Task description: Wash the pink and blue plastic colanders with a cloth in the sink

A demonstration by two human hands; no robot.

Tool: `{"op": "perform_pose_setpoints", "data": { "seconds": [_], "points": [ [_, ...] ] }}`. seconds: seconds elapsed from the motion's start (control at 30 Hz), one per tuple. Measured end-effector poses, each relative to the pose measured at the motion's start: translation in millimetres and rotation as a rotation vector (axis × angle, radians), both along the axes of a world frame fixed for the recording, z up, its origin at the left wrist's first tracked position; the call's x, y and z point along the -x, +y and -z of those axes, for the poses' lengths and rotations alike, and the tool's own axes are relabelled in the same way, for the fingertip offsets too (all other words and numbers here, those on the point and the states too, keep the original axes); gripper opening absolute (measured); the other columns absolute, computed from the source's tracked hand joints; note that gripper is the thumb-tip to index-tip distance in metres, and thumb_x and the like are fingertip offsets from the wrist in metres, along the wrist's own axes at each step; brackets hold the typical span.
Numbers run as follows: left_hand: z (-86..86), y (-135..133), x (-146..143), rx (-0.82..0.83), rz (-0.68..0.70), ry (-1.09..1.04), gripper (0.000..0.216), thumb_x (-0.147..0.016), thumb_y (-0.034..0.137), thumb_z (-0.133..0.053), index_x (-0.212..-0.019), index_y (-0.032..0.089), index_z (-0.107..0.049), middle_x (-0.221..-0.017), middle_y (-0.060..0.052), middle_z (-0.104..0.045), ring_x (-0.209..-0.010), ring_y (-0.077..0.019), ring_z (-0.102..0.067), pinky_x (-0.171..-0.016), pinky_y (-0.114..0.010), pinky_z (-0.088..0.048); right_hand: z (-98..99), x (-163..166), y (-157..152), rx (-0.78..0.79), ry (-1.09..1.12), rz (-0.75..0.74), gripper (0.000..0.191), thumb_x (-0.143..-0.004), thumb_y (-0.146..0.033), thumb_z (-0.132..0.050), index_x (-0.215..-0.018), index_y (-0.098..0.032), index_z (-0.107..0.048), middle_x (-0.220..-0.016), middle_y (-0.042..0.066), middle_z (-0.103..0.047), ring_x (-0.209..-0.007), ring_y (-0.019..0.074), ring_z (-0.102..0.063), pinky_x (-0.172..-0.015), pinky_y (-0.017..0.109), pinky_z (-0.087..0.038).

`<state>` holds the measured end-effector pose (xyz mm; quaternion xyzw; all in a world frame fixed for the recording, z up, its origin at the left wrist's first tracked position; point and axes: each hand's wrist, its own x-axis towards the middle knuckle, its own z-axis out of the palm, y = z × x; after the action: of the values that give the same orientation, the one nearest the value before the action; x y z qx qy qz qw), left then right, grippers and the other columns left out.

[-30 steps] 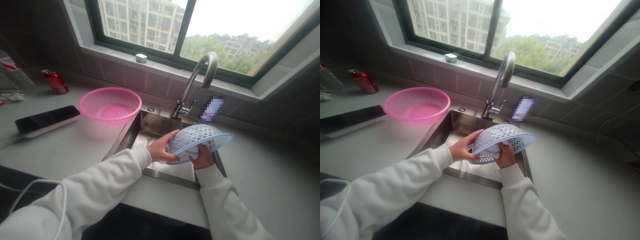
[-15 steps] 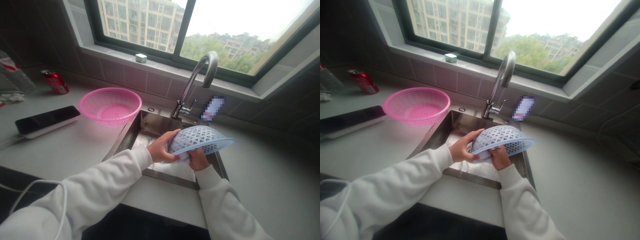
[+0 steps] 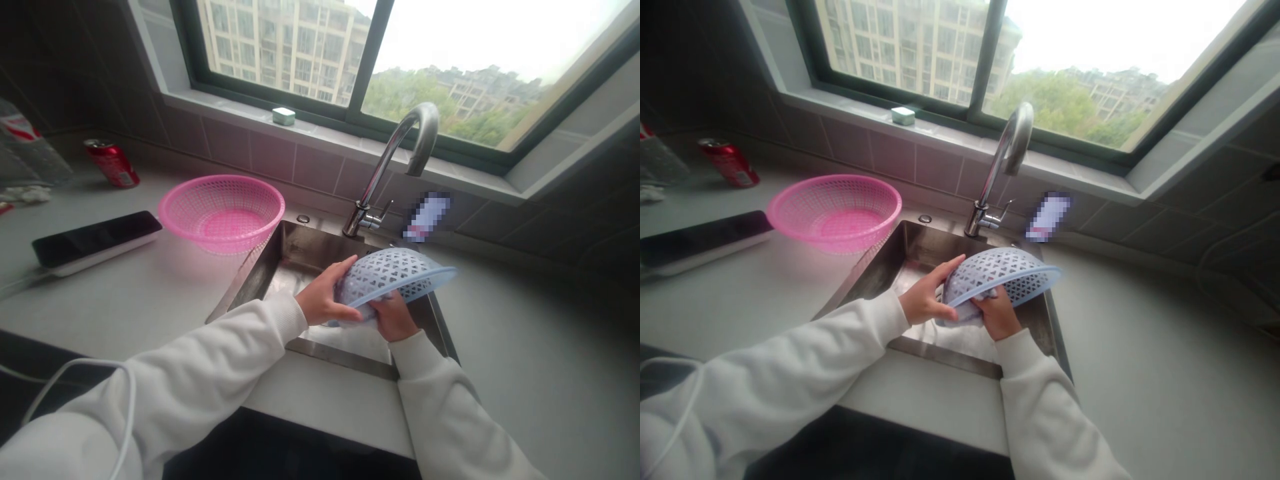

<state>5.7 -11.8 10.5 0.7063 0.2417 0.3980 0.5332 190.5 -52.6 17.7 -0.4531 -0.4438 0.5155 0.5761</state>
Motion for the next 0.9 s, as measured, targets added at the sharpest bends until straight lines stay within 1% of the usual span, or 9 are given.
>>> {"op": "perform_pose_setpoints", "data": {
  "seconds": [0.1,0.23,0.3,0.43,0.6,0.73,0.8,0.83,0.9],
  "points": [
    [4.2,1,0,0.042,0.022,-0.005,0.131,-0.053,0.055,-0.091,-0.158,0.022,-0.020,-0.158,-0.019,-0.034,-0.148,-0.0400,-0.029,-0.122,-0.056,-0.022,-6.3,-10,1,-0.024,0.078,0.103,0.037,-0.063,-0.036,-0.084,-0.096,-0.029,-0.069,-0.105,0.003,-0.076,-0.116,0.0336,-0.064,-0.102,0.054,-0.051],
    [3.2,-1,-2,0.085,0.093,-0.011,0.107,-0.062,0.052,-0.087,-0.152,0.022,-0.037,-0.153,-0.017,-0.044,-0.141,-0.0379,-0.041,-0.118,-0.056,-0.032,-11.4,-14,2,-0.001,0.148,0.110,0.036,-0.065,-0.046,-0.080,-0.094,-0.029,-0.069,-0.102,0.004,-0.076,-0.115,0.0360,-0.065,-0.100,0.057,-0.052],
    [2.8,-2,-2,0.099,0.092,-0.056,0.101,-0.066,0.051,-0.085,-0.151,0.022,-0.038,-0.152,-0.017,-0.046,-0.140,-0.0371,-0.044,-0.116,-0.055,-0.035,-8.2,-6,2,0.022,0.168,0.085,0.040,-0.061,-0.045,-0.083,-0.094,-0.027,-0.069,-0.099,0.004,-0.076,-0.110,0.0356,-0.067,-0.099,0.058,-0.052],
    [5.8,2,1,0.134,0.134,-0.087,0.107,-0.069,0.059,-0.079,-0.156,0.021,-0.028,-0.160,-0.016,-0.033,-0.147,-0.0388,-0.032,-0.121,-0.055,-0.027,5.8,5,2,-0.014,0.107,0.106,0.051,-0.055,-0.030,-0.090,-0.100,-0.028,-0.066,-0.100,0.001,-0.075,-0.106,0.0297,-0.068,-0.103,0.052,-0.050],
    [6.9,4,2,0.162,0.153,-0.027,0.113,-0.069,0.062,-0.077,-0.158,0.021,-0.020,-0.165,-0.016,-0.023,-0.151,-0.0378,-0.024,-0.124,-0.053,-0.017,18.8,-4,4,-0.055,-0.032,0.091,0.050,-0.057,-0.027,-0.090,-0.101,-0.028,-0.068,-0.099,0.000,-0.075,-0.102,0.0260,-0.069,-0.104,0.048,-0.049],
    [5.8,2,-2,0.211,0.148,-0.078,0.103,-0.078,0.075,-0.057,-0.158,0.023,-0.019,-0.164,-0.014,-0.022,-0.151,-0.0364,-0.023,-0.124,-0.053,-0.018,18.7,-7,7,-0.095,-0.003,0.104,0.048,-0.058,-0.031,-0.089,-0.101,-0.027,-0.068,-0.096,-0.001,-0.075,-0.094,0.0244,-0.070,-0.098,0.046,-0.052],
    [4.5,3,-1,0.129,0.101,0.003,0.109,-0.072,0.082,-0.057,-0.157,0.023,-0.023,-0.164,-0.013,-0.018,-0.152,-0.0393,-0.014,-0.125,-0.055,-0.010,18.0,-7,8,-0.110,0.011,0.132,0.047,-0.060,-0.030,-0.088,-0.103,-0.029,-0.068,-0.096,-0.001,-0.075,-0.092,0.0231,-0.070,-0.097,0.045,-0.053],
    [3.5,3,-1,0.081,0.079,0.079,0.118,-0.064,0.082,-0.065,-0.157,0.025,-0.022,-0.164,-0.014,-0.018,-0.152,-0.0420,-0.011,-0.124,-0.058,-0.008,17.9,-6,8,-0.115,0.012,0.146,0.047,-0.060,-0.029,-0.088,-0.103,-0.029,-0.068,-0.096,-0.002,-0.075,-0.091,0.0225,-0.070,-0.096,0.044,-0.053],
    [1.0,2,2,0.012,0.053,0.213,0.136,-0.048,0.074,-0.081,-0.159,0.028,-0.016,-0.162,-0.015,-0.018,-0.150,-0.0459,-0.009,-0.122,-0.064,-0.007,17.7,-6,9,-0.121,0.012,0.159,0.048,-0.059,-0.028,-0.088,-0.103,-0.030,-0.069,-0.096,-0.003,-0.075,-0.089,0.0217,-0.069,-0.094,0.043,-0.055]
  ]
}}
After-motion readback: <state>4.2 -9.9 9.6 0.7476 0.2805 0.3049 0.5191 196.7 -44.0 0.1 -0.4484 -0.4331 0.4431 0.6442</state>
